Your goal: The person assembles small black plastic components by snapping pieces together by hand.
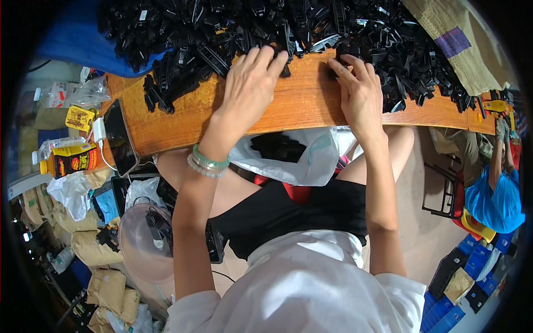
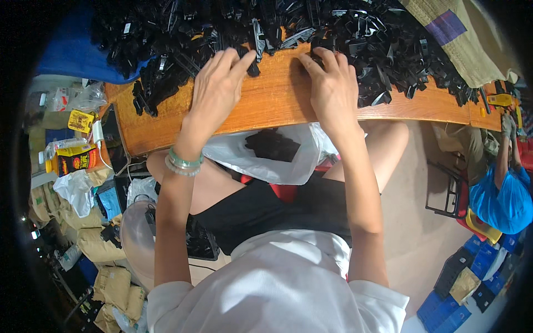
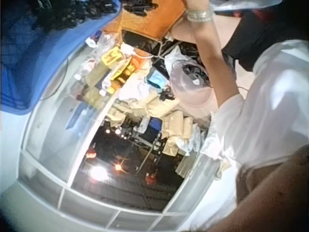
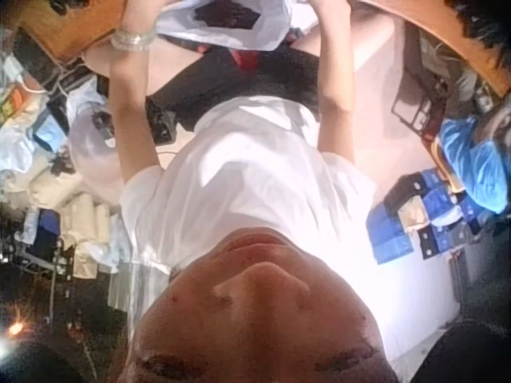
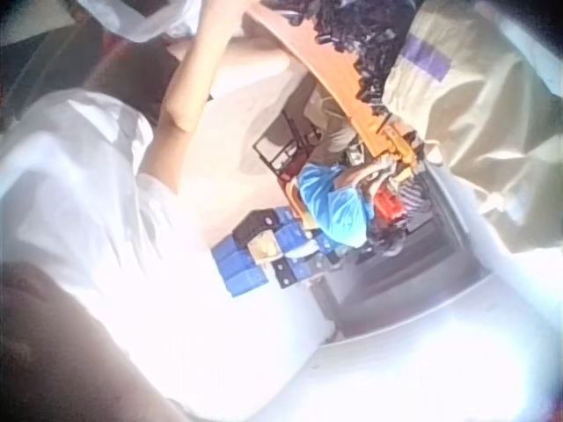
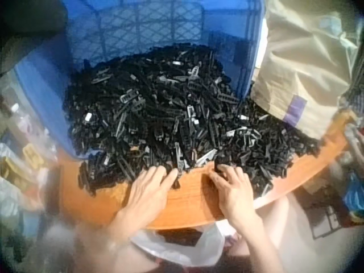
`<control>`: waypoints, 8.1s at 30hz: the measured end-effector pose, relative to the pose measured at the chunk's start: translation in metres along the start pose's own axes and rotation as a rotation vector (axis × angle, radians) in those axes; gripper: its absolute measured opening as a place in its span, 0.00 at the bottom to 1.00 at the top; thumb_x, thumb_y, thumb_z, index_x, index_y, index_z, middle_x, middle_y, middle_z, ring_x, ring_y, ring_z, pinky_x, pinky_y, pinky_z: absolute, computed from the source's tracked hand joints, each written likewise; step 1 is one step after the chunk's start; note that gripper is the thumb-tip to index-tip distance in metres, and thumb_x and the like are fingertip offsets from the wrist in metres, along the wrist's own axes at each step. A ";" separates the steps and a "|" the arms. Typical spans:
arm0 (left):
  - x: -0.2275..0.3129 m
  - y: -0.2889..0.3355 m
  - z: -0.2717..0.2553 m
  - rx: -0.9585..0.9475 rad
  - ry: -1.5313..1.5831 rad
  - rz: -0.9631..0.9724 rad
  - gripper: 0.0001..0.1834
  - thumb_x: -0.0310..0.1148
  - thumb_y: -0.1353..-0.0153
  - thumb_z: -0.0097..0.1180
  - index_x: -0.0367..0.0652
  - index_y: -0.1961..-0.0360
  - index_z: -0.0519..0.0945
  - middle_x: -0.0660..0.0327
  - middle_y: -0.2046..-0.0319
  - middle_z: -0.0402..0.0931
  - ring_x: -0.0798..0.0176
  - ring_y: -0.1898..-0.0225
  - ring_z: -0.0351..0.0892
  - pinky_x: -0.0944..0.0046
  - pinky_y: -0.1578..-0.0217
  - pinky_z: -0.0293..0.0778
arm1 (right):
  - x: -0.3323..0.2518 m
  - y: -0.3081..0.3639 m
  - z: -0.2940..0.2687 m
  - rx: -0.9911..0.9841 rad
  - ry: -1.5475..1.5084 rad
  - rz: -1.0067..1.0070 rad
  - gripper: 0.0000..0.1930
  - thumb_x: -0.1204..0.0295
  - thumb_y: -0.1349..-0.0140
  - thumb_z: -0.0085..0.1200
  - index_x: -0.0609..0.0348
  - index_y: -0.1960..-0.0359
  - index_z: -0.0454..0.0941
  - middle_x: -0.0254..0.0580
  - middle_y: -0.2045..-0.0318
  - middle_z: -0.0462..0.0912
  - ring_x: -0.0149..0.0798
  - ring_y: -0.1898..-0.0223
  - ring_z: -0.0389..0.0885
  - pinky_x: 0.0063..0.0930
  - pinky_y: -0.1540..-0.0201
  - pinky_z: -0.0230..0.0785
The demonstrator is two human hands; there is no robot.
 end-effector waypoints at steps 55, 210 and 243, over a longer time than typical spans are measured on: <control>0.010 0.030 -0.012 0.025 0.420 -0.231 0.12 0.26 0.48 0.64 0.38 0.62 0.81 0.57 0.65 0.73 0.56 0.63 0.73 0.58 0.60 0.71 | 0.003 0.000 0.003 -0.154 -0.511 0.427 0.10 0.75 0.50 0.64 0.65 0.66 0.82 0.46 0.67 0.79 0.45 0.67 0.79 0.31 0.62 0.70; 0.014 0.034 -0.014 -0.076 0.599 -0.286 0.11 0.24 0.52 0.65 0.33 0.66 0.82 0.58 0.67 0.75 0.57 0.61 0.73 0.61 0.59 0.71 | -0.004 0.022 -0.001 -0.295 -0.764 0.141 0.13 0.75 0.45 0.61 0.67 0.58 0.82 0.42 0.74 0.75 0.38 0.72 0.69 0.29 0.65 0.64; 0.047 0.011 0.005 0.124 0.391 -0.296 0.07 0.27 0.42 0.58 0.38 0.62 0.79 0.53 0.71 0.79 0.52 0.74 0.80 0.57 0.74 0.75 | 0.004 0.028 0.000 0.077 -0.649 0.357 0.12 0.77 0.47 0.62 0.65 0.60 0.80 0.48 0.63 0.80 0.44 0.62 0.80 0.30 0.55 0.71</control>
Point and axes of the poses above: each hand's wrist, its own y-axis away from the middle knuckle, its own z-axis out of the palm, x = y × z, the point moved 1 cm from there along -y, towards the middle knuckle
